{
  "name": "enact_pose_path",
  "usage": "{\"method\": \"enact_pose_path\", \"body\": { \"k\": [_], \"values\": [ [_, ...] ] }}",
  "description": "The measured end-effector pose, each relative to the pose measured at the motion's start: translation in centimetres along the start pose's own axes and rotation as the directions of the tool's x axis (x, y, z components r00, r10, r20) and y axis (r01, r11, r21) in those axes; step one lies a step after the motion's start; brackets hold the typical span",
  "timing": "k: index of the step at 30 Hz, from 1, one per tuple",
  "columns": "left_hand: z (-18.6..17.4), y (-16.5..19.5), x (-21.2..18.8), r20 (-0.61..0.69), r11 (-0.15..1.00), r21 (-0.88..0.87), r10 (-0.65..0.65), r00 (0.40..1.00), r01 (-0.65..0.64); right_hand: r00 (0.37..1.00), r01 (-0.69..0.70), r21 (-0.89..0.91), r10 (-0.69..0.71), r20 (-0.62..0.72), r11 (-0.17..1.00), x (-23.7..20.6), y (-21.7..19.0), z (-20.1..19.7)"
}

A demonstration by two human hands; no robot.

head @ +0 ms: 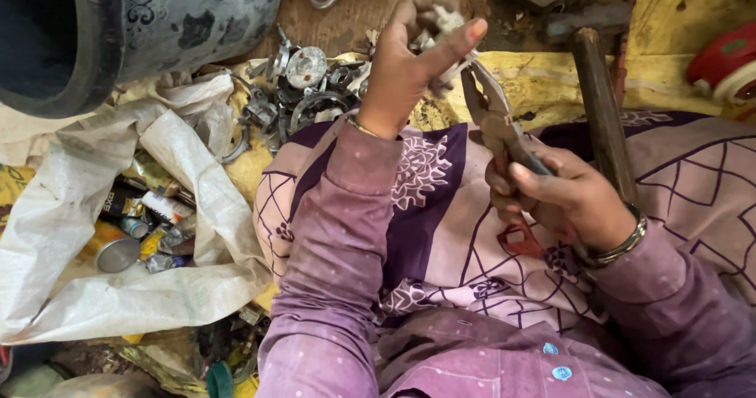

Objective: The person uses pliers to repeatedly pry and scrape a small metal component, rotating it to access different sides. The person works while seated on the floor surrounded by scrap metal and debris, then places the component down at the end.

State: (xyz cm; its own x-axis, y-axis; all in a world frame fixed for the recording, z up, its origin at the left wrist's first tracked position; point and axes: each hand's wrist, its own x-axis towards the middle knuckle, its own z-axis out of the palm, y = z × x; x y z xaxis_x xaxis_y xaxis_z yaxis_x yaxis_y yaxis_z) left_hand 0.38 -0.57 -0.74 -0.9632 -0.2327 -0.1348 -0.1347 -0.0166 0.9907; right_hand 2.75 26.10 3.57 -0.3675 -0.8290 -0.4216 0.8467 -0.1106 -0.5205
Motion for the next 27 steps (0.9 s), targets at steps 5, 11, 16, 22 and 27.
{"method": "enact_pose_path", "body": {
  "k": [5,11,16,22,27],
  "values": [
    [-0.5,-1.3,1.2,0.091,0.953,0.167,-0.270,0.959,0.253,0.999,-0.035,-0.027,0.035,0.000,0.999,0.5,0.6,0.0],
    [-1.6,1.3,0.6,0.521,0.903,-0.352,-0.030,0.853,0.246,0.992,-0.035,0.283,-0.002,0.129,0.958,-0.6,-0.2,-0.5],
    [-1.6,2.7,0.4,0.527,0.854,-0.492,0.138,0.839,0.169,0.990,-0.020,0.356,-0.031,0.136,0.934,-1.0,-0.8,-0.6],
    [-1.5,1.7,0.4,0.275,0.948,-0.285,-0.061,0.960,0.142,1.000,0.017,0.088,-0.018,0.010,0.996,-0.2,0.1,-0.8],
    [-1.6,1.4,0.5,0.120,0.988,0.148,-0.071,0.990,0.053,0.979,0.001,-0.546,-0.113,-0.172,0.838,1.1,1.4,-0.7]
  ]
}}
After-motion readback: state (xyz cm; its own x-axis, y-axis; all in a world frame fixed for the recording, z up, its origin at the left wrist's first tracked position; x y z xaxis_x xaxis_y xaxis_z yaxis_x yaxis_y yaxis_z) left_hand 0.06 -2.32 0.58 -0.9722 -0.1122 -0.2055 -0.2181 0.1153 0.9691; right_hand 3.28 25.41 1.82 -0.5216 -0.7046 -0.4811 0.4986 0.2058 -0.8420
